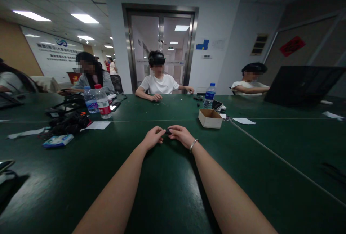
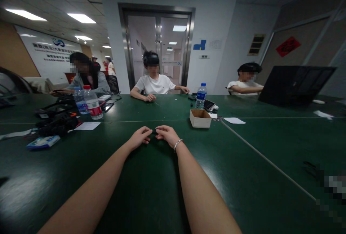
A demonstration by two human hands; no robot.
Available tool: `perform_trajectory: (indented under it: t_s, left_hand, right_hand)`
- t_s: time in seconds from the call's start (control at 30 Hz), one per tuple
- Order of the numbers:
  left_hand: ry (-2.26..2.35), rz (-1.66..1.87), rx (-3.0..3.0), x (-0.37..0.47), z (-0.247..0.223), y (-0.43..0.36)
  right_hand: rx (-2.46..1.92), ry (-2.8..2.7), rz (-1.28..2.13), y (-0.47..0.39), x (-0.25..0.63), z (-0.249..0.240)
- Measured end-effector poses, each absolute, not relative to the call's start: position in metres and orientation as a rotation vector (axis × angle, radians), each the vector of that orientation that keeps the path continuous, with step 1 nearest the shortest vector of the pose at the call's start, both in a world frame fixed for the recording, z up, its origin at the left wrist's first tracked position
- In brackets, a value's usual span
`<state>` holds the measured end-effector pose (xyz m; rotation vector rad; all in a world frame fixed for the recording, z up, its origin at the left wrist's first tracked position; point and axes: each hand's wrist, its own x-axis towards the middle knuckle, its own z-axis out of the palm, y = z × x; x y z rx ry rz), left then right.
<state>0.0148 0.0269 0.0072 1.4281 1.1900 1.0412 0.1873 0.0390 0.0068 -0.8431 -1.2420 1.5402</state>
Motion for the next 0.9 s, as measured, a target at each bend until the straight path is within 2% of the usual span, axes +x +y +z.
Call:
perform_trajectory:
  t_s: [0.9]
  left_hand:
    - [1.265,1.009,1.389,0.017,0.0052,0.0283]
  right_hand:
    - [-0.851,-1.259,1.541,0.0375,0.1873,0.0084]
